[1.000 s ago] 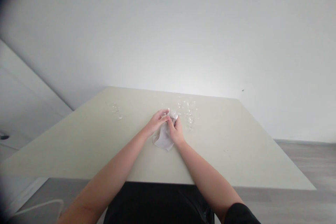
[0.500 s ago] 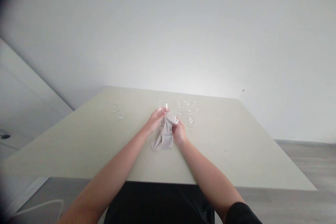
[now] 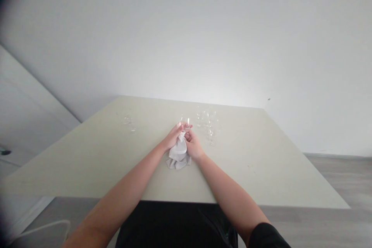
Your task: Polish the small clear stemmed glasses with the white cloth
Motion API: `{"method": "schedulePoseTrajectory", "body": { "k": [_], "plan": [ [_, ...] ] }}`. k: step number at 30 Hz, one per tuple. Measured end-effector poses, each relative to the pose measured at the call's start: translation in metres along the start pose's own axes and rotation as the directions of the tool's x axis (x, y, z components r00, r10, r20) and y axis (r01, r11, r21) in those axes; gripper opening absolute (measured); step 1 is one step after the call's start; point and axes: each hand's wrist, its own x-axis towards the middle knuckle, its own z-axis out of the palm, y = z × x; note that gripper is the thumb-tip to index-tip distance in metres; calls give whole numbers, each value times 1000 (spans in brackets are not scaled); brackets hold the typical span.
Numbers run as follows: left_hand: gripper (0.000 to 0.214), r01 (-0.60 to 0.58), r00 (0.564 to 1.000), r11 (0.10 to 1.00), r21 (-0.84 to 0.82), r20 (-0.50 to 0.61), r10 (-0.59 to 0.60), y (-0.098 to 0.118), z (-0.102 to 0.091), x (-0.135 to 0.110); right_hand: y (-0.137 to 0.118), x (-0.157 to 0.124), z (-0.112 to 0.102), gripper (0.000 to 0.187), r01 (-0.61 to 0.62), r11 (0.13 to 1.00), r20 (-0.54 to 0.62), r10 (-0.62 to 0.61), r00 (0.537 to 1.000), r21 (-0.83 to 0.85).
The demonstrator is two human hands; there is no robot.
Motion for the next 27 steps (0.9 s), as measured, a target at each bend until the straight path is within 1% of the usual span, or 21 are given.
{"method": "schedulePoseTrajectory", "body": {
  "k": [2,5,7,8,9,11,13,14,16,18,19,20,21,22,24,25,27],
  "plan": [
    [67,-7,1000,999,32,-12,7,2,-1,1,1,1,-1,42,29,998,-14,-30,999,-50],
    [59,-75,988,994,85,-126,86,8,-2,2,3,1,-3,40,74,988,-82,-86,993,-135],
    [53,-93,976,993,72,-191,105,12,-2,2,2,0,-3,42,49,990,-98,-62,993,-135],
    [52,-87,975,995,40,-203,93,14,-2,1,1,0,-3,42,22,993,-91,-32,995,-113],
    [53,-74,977,997,-8,-200,71,15,-2,0,0,-1,-2,43,-9,997,-76,3,997,-83],
    [58,-33,989,992,-120,-149,15,18,0,-3,-2,-4,0,42,-61,998,-44,60,997,-18],
    [62,22,995,981,-193,-87,-39,19,1,-3,-3,-5,1,39,-78,997,-28,78,997,19],
    [63,40,995,979,-198,-78,-56,18,1,-3,-4,-5,1,39,-69,998,-32,69,997,13],
    [61,39,990,987,-153,-126,-58,17,0,0,-2,-5,-1,38,-26,997,-67,21,998,-77],
    [58,9,976,997,-81,-214,-26,15,-3,3,0,-3,-3,37,15,972,-120,-44,992,-233],
    [57,-3,970,999,-54,-244,-11,14,-5,4,1,-3,-4,37,19,958,-138,-61,988,-287],
    [57,-3,968,999,-44,-251,-8,13,-7,5,2,-3,-5,38,11,953,-142,-56,988,-302],
    [59,6,972,999,-52,-236,-18,13,-9,5,3,-3,-6,39,-8,962,-125,-27,992,-275],
    [61,20,979,997,-76,-201,-35,14,-11,5,4,-4,-6,41,-40,976,-84,22,996,-216],
    [70,53,993,987,-153,-99,-68,17,-14,1,4,-6,-6,46,-99,990,18,102,995,-104],
    [75,67,996,979,-190,-50,-78,18,-14,0,4,-7,-6,47,-101,991,45,105,993,-85],
    [78,89,996,969,-232,13,-88,21,-14,-3,3,-8,-6,44,-53,992,47,59,997,-116]
  ]
}}
